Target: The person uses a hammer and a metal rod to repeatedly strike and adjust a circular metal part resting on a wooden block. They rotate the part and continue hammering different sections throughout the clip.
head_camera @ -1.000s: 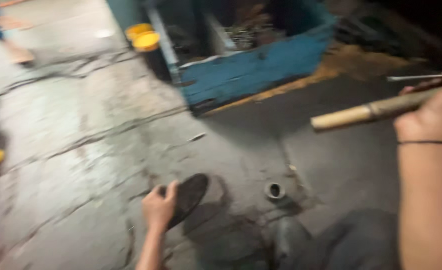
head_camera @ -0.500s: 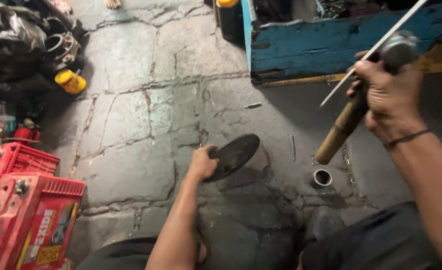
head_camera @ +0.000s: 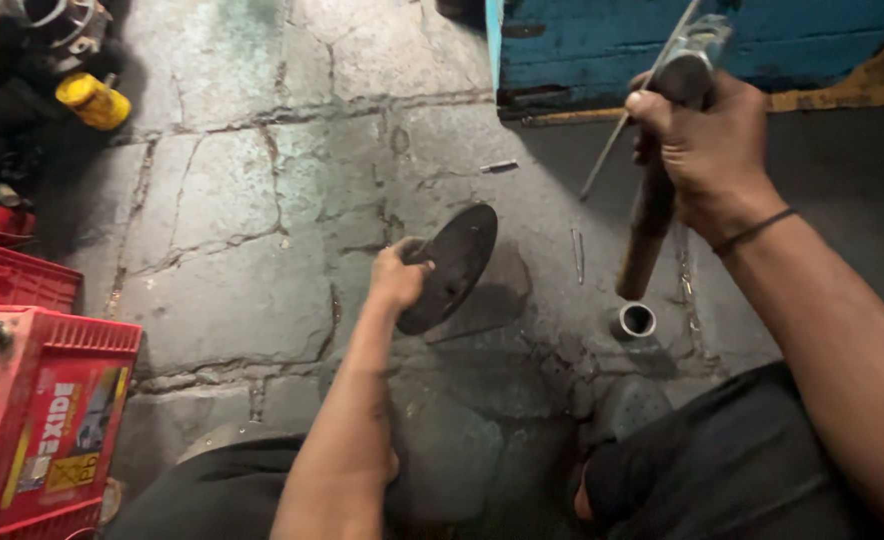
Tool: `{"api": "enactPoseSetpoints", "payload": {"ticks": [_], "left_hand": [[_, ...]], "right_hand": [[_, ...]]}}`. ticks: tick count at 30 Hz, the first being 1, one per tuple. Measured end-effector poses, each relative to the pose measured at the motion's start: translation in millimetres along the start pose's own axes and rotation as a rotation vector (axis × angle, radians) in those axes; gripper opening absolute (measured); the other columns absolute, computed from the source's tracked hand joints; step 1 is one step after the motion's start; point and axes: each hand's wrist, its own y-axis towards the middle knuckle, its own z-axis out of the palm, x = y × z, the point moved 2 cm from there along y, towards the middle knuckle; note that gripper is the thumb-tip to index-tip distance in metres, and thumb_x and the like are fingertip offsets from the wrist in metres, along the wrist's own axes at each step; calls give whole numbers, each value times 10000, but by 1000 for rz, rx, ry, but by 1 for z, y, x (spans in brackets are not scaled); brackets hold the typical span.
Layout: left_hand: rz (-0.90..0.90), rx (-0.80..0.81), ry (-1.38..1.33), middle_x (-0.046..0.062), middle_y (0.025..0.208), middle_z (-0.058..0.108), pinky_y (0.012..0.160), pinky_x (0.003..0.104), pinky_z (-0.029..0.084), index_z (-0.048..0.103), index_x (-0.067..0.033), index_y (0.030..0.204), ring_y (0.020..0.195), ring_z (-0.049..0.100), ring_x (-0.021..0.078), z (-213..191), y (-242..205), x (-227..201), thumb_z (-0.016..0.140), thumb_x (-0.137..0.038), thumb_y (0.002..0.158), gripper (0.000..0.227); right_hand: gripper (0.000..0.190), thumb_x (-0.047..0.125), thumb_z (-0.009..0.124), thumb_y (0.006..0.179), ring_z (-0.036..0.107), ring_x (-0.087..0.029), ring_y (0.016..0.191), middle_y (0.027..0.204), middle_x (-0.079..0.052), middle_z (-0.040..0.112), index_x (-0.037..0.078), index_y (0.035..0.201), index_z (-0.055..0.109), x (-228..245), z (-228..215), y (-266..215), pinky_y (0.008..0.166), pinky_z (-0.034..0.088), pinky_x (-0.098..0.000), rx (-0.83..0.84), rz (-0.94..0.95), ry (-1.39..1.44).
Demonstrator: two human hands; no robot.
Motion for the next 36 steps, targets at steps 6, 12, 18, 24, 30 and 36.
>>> {"api": "enactPoseSetpoints", "payload": {"ticks": [6, 12, 18, 24, 30, 36], "left_hand": [[-68, 30, -49, 73, 1043, 800, 883, 324, 554, 757, -69, 1126, 949, 744, 174, -14, 4, -4, 775, -132, 818, 315], [-70, -9, -97, 71, 1014, 799, 863, 326, 552, 759, -59, 1096, 929, 737, 171, -9, 2, -7, 754, -161, 861, 257], [-46, 49, -43, 113, 1110, 769, 920, 348, 541, 708, -33, 1189, 1028, 727, 223, -6, 7, -5, 792, -155, 824, 394], [90, 129, 64, 158, 1182, 742, 976, 364, 517, 701, -10, 1226, 1123, 704, 287, 2, 5, -14, 800, -148, 778, 479], [-6, 245, 163, 147, 1097, 778, 924, 372, 551, 745, -104, 1187, 1038, 736, 275, 5, -10, -37, 784, -179, 760, 436], [124, 298, 121, 153, 1029, 776, 883, 378, 574, 746, -111, 1152, 980, 753, 285, 11, -22, -60, 774, -155, 739, 416]], "right_hand": [[105, 95, 773, 968, 654, -115, 716, 898, -20, 702, 37, 1003, 692, -7, 2, -1, 617, 567, -280, 55, 12, -10], [219, 96, 785, 894, 659, -133, 727, 936, -53, 701, 34, 1071, 673, -16, 10, -1, 643, 600, -291, 67, 117, -163], [286, 103, 778, 852, 696, -132, 746, 942, -61, 737, 51, 1111, 669, -27, 30, -4, 664, 591, -307, 158, 171, -306], [266, 110, 801, 828, 735, -116, 771, 929, -62, 770, 45, 1066, 700, -52, 58, -7, 667, 584, -294, 243, 160, -232], [244, 96, 840, 790, 652, -93, 730, 881, -32, 755, 58, 1008, 737, -85, 87, -7, 635, 525, -292, 192, 120, -315], [209, 45, 809, 798, 687, -82, 809, 913, -12, 756, 50, 992, 733, -105, 104, -5, 716, 558, -286, 213, 10, -278]]}}
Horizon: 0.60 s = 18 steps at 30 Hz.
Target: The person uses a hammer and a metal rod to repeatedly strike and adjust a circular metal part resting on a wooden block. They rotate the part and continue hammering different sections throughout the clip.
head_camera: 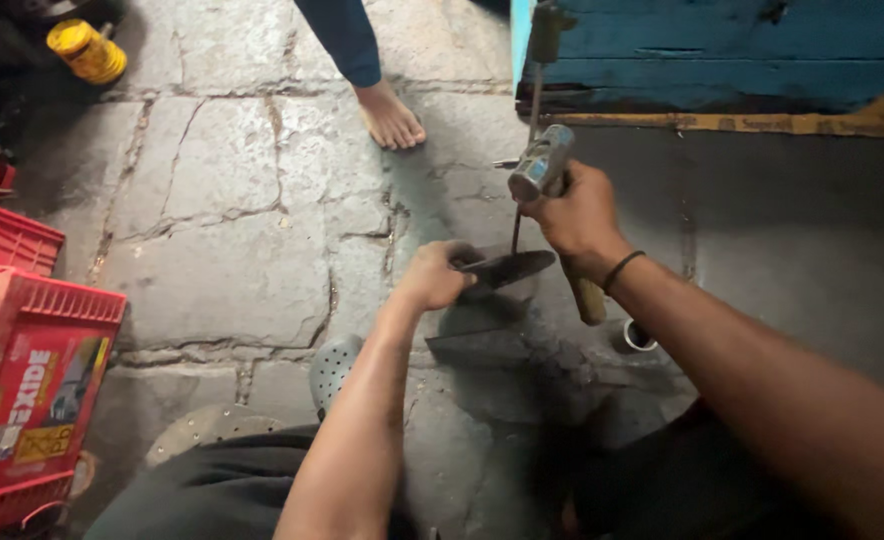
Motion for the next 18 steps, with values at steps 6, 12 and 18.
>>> {"api": "enactPoseSetpoints", "payload": {"ticks": [6, 12, 18], "left_hand": [[28, 38, -20, 140, 978, 790, 853, 375, 576, 782, -115, 1074, 950, 760, 279, 0, -4, -16, 747, -130, 732, 344], [-52, 50, -45, 121, 951, 787, 817, 369, 579, 765, -127, 1095, 904, 763, 259, -7, -8, -22, 742, -119, 749, 347], [-73, 36, -71, 114, 974, 789, 826, 353, 579, 760, -121, 1114, 914, 760, 235, -6, -9, -16, 754, -107, 752, 362]], "right_hand": [[175, 73, 822, 804, 671, -96, 793, 894, -19, 749, 52, 955, 735, -5, 7, 1, 715, 560, -300, -3, 9, -13], [225, 176, 863, 842, 673, -115, 811, 900, -30, 753, 41, 958, 724, 2, 6, -3, 734, 543, -319, 18, -71, -131], [280, 191, 846, 800, 680, -109, 823, 926, -22, 762, 65, 1017, 722, -1, 6, -4, 739, 548, -303, 24, 36, -104]]}}
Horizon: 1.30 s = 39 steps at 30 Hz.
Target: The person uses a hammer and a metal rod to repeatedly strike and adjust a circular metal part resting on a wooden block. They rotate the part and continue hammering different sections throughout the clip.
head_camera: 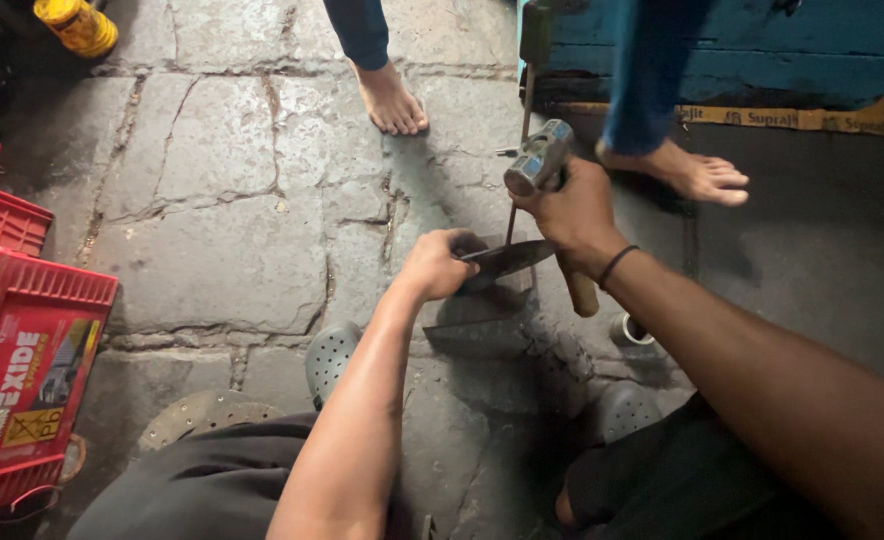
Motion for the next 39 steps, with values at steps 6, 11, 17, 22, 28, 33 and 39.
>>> {"api": "enactPoseSetpoints", "payload": {"ticks": [6, 11, 17, 22, 28, 33, 39], "left_hand": [[1, -14, -24, 117, 982, 792, 839, 343, 575, 752, -102, 1114, 919, 757, 225, -1, 3, 7, 761, -88, 760, 355], [15, -35, -54, 105, 988, 795, 846, 337, 575, 753, -101, 1108, 926, 759, 210, -2, 3, 12, 775, -83, 747, 363], [-27, -50, -62, 98, 995, 798, 837, 335, 583, 765, -122, 1108, 928, 761, 204, -2, 5, 17, 767, -82, 746, 363], [-30, -60, -86, 97, 994, 796, 831, 337, 585, 759, -131, 1115, 927, 761, 203, -2, 6, 19, 761, -81, 749, 370], [-18, -92, -85, 95, 994, 799, 823, 329, 578, 767, -130, 1105, 923, 757, 194, 0, 7, 18, 768, -78, 746, 363], [-58, -72, -108, 96, 983, 801, 793, 330, 591, 766, -126, 1106, 893, 765, 197, 1, 7, 17, 769, -82, 744, 365], [-29, -81, -85, 99, 990, 798, 821, 327, 585, 766, -122, 1108, 916, 765, 196, -1, 5, 14, 777, -82, 735, 376]], "right_hand": [[308, 242, 857, 815, 668, -107, 818, 938, -30, 758, 70, 1029, 716, 3, 6, 2, 739, 538, -294, -8, -78, 101], [307, 293, 858, 832, 696, -101, 787, 885, -37, 771, 60, 986, 732, 8, 8, 3, 715, 554, -308, -32, -94, 9], [294, 252, 857, 816, 702, -93, 815, 910, -33, 777, 52, 992, 735, 10, 15, 5, 734, 563, -293, -48, -143, 48], [248, 216, 845, 826, 676, -74, 806, 902, -14, 767, 55, 981, 736, 7, 19, 9, 728, 558, -282, -15, -138, 103], [207, 170, 855, 824, 650, -50, 783, 877, 10, 755, 63, 955, 735, 8, 24, 10, 702, 551, -272, 3, -139, 136], [173, 143, 845, 815, 645, -40, 790, 867, 23, 746, 64, 931, 743, 12, 27, 11, 703, 558, -271, 23, -100, 140], [177, 147, 834, 808, 651, -39, 810, 886, 29, 751, 78, 947, 749, 13, 30, 12, 715, 559, -270, 56, -80, 172]]}}
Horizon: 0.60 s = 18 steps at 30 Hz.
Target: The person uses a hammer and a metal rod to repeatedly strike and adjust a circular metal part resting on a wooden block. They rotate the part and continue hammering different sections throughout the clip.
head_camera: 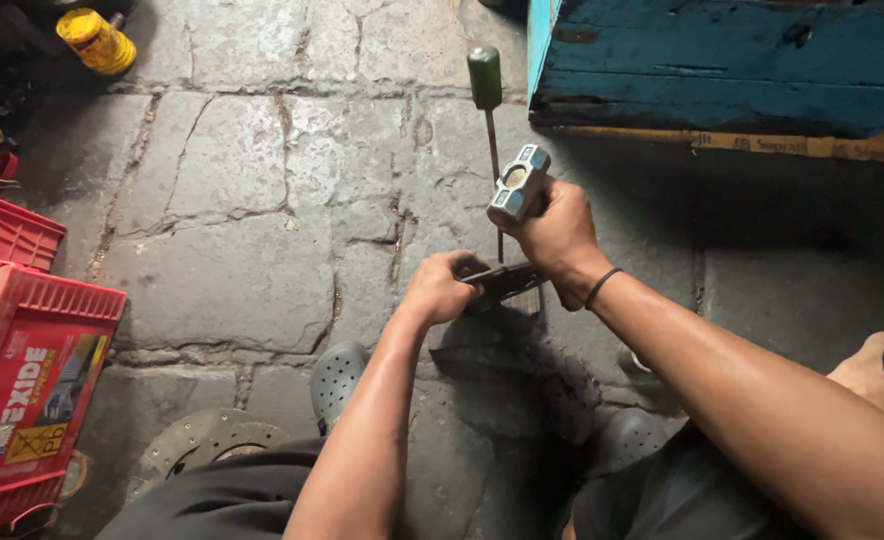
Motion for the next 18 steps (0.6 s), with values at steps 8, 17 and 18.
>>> {"api": "enactPoseSetpoints", "payload": {"ticks": [8, 17, 18], "left_hand": [[-51, -5, -17, 98, 985, 800, 805, 342, 587, 770, -129, 1104, 902, 762, 209, -5, -3, -7, 755, -81, 745, 362], [-46, -57, 8, 91, 1001, 798, 800, 342, 576, 762, -150, 1120, 887, 753, 206, -6, 4, 6, 755, -96, 737, 387], [-54, -54, -13, 91, 998, 800, 799, 345, 580, 759, -150, 1120, 886, 757, 211, -5, 4, 8, 754, -98, 739, 385]], "right_hand": [[189, 147, 843, 816, 663, -56, 822, 906, 4, 761, 70, 960, 748, -1, -3, -1, 734, 561, -272, 16, 31, -25], [160, 59, 787, 858, 706, -97, 900, 984, -46, 761, 25, 1003, 729, 5, -8, -3, 819, 587, -269, 98, 3, 192], [166, 56, 788, 851, 706, -100, 901, 986, -54, 763, 24, 1002, 730, 5, -8, -3, 817, 586, -271, 90, 17, 163]]}}
